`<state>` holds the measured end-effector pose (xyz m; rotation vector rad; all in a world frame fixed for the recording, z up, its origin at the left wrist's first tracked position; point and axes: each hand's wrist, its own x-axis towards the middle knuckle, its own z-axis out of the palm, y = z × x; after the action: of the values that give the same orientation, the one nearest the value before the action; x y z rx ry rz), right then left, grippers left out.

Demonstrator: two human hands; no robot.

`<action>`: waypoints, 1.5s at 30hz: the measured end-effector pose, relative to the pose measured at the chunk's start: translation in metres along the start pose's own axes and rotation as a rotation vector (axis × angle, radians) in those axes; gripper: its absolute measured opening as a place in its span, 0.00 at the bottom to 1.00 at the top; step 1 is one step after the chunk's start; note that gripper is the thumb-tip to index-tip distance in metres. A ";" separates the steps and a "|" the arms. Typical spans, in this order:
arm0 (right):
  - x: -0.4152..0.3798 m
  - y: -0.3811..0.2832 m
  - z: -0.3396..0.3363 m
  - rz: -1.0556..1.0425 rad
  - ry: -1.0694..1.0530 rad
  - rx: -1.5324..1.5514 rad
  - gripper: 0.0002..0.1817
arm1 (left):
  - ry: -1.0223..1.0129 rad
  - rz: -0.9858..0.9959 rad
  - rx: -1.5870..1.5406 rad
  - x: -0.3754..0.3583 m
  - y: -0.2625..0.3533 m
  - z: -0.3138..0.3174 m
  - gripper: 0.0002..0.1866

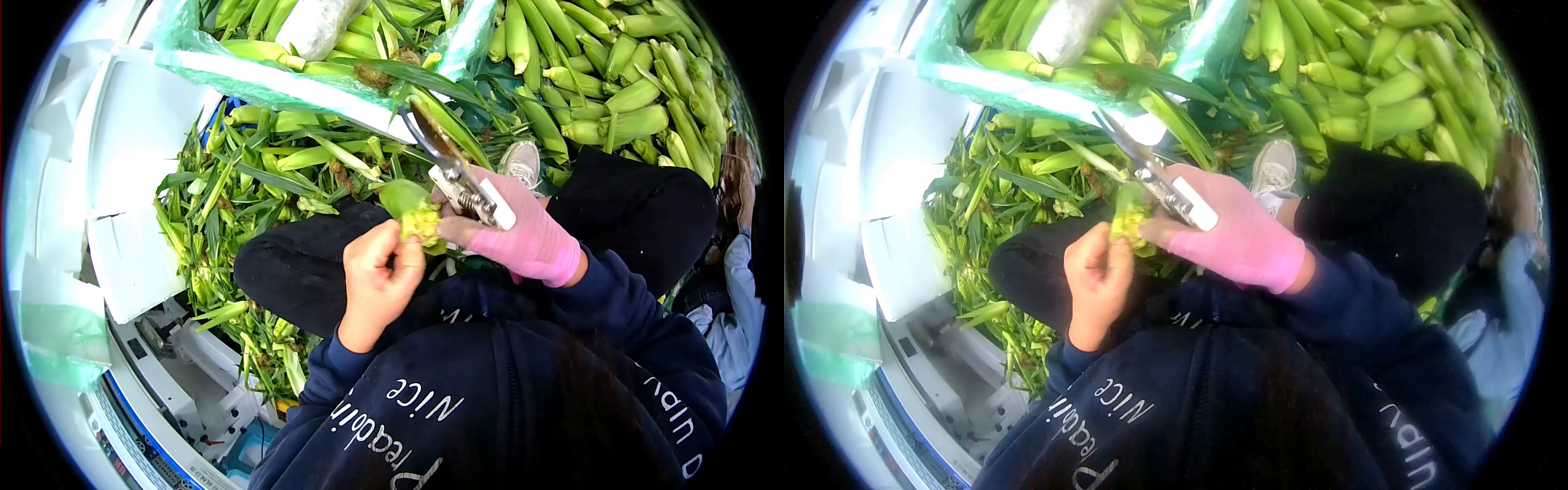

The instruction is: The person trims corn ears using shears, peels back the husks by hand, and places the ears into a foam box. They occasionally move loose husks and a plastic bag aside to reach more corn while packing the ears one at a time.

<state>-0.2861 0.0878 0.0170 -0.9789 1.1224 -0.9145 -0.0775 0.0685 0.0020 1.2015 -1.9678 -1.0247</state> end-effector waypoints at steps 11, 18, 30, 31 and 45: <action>-0.042 -0.044 -0.051 0.097 0.097 0.071 0.10 | -0.325 0.300 -0.141 0.055 0.036 0.009 0.14; -0.111 -0.042 -0.173 -0.035 0.760 -0.017 0.34 | -0.423 0.291 -0.194 0.107 0.019 0.015 0.06; -0.119 -0.025 -0.200 -0.257 0.593 0.136 0.27 | -0.540 0.146 1.576 0.361 -0.148 -0.154 0.17; -0.105 -0.025 -0.146 -0.254 0.481 0.460 0.26 | -0.592 -0.031 1.557 0.369 -0.148 -0.156 0.22; -0.105 0.078 -0.053 0.451 -0.072 0.538 0.29 | -0.349 0.066 -0.892 0.280 -0.012 -0.126 0.47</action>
<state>-0.3508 0.2022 -0.0341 -0.2971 0.9121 -0.7434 -0.0841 -0.2269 0.0850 0.4743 -1.4451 -1.8851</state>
